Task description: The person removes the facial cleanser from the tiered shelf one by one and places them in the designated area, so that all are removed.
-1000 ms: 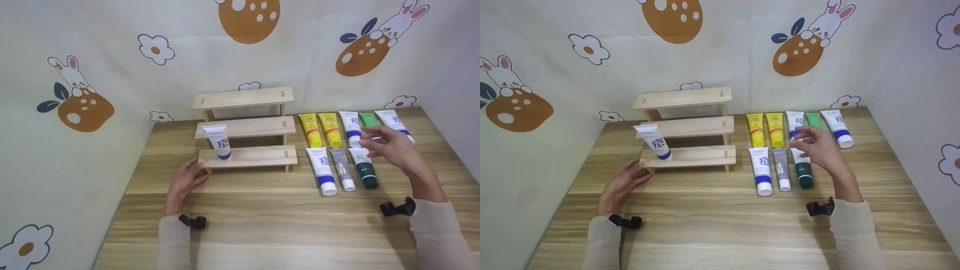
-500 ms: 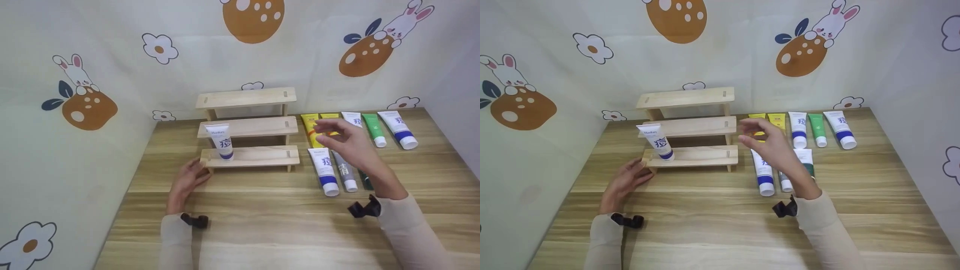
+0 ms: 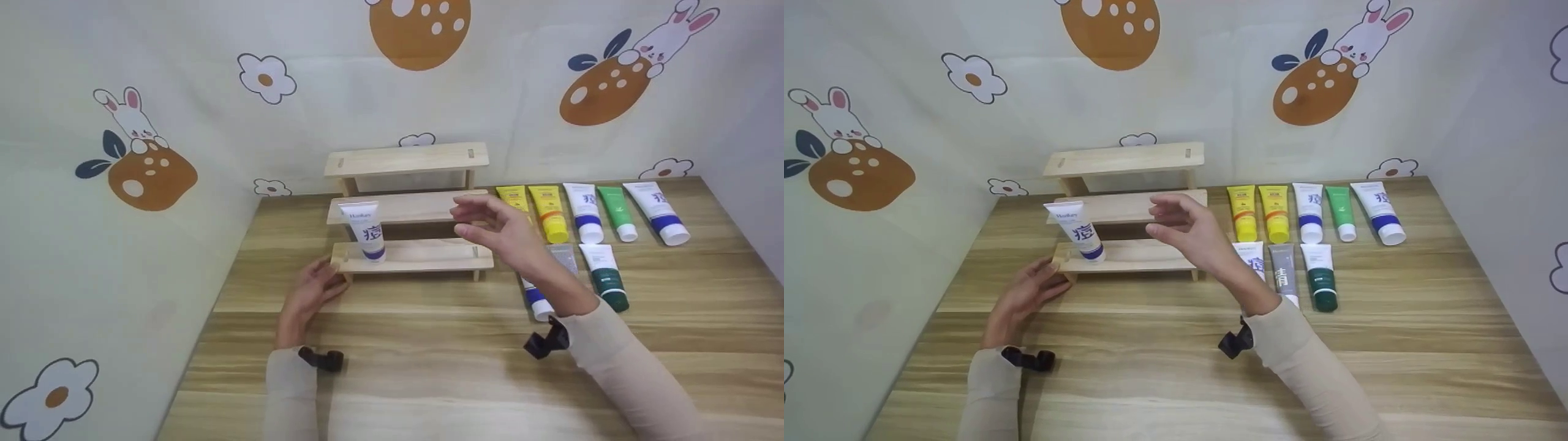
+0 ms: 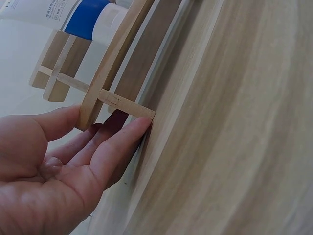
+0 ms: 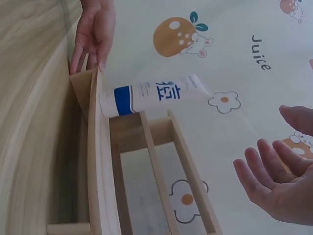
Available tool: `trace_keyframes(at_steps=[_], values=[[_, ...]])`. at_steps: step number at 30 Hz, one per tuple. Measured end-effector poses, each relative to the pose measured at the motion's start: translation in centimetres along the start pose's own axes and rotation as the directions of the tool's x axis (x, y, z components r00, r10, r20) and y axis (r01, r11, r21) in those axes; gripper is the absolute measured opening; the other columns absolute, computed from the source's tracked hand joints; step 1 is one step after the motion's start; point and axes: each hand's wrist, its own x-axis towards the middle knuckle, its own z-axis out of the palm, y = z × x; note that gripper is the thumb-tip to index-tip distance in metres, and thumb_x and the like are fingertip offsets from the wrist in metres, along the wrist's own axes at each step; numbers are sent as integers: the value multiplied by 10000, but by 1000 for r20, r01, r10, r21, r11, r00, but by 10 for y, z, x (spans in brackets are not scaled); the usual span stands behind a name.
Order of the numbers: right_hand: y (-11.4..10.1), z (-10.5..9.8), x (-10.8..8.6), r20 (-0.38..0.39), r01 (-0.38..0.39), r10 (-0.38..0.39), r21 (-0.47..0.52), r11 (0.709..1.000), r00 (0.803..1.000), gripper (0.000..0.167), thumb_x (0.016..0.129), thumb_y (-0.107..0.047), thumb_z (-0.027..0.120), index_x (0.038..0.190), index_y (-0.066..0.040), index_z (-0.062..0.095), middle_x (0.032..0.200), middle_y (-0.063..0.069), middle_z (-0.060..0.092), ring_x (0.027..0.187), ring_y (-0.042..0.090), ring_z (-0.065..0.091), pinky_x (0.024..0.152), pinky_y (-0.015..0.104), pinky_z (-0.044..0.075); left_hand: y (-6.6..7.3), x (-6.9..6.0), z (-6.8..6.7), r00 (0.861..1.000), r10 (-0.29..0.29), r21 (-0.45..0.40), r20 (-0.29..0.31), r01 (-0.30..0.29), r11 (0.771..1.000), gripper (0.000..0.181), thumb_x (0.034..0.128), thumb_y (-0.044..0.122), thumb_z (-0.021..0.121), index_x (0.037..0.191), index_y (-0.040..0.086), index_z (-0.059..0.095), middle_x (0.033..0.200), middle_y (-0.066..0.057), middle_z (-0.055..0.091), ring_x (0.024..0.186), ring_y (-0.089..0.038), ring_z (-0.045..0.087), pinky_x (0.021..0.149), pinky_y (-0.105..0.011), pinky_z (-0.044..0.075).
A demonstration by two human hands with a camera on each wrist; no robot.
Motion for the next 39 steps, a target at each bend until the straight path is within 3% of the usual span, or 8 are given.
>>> trace_keyframes(at_steps=[4,9,17,24,31,39], values=[[4,13,8,27,-27,25,68,997,999,526,922,-128,726,1406,-55,534,1306,146,625,1211,285,618,976,230,584,1,1,1,1000,-8,7,4,8,1000,450,1057,92,464,1492,-8,402,1393,-286,531,1112,-262,660,1015,-385,592],[7,28,16,23,-60,58,129,990,998,562,921,-115,724,1438,-116,503,1332,171,610,1186,239,636,981,267,596,2,2,0,1000,-11,10,11,11,1000,455,1060,100,463,1497,-3,395,1418,-289,509,1148,-282,644,1033,-394,580],[17,53,23,57,-66,59,145,987,997,596,916,-78,713,1458,-53,467,1350,214,605,1184,246,637,1002,285,588,3,1,0,1000,-19,7,9,19,1000,453,1052,89,472,1493,11,406,1431,-264,504,1199,-319,618,1029,-391,584],[31,76,30,62,-59,50,161,985,997,645,896,-49,720,1476,-44,438,1370,253,575,1277,429,544,1030,337,575,3,0,0,1000,-7,-7,10,7,1000,466,1053,74,463,1499,-25,370,1403,-283,496,1167,-317,636,1027,-394,584],[44,97,36,63,-52,45,109,993,997,645,891,-110,747,1470,-94,464,1364,202,595,1278,366,564,1076,430,537,2,0,-2,1000,-20,4,7,20,1000,468,1054,87,460,1506,0,373,1435,-276,491,1263,-374,579,1028,-394,583],[53,118,47,21,-49,47,116,992,999,653,870,-69,749,1462,-101,477,1354,174,602,1253,333,582,1077,439,541,2,0,-3,999,-30,21,25,30,999,464,1054,101,459,1508,35,387,1457,-260,499,1303,-394,558,1038,-389,577]])
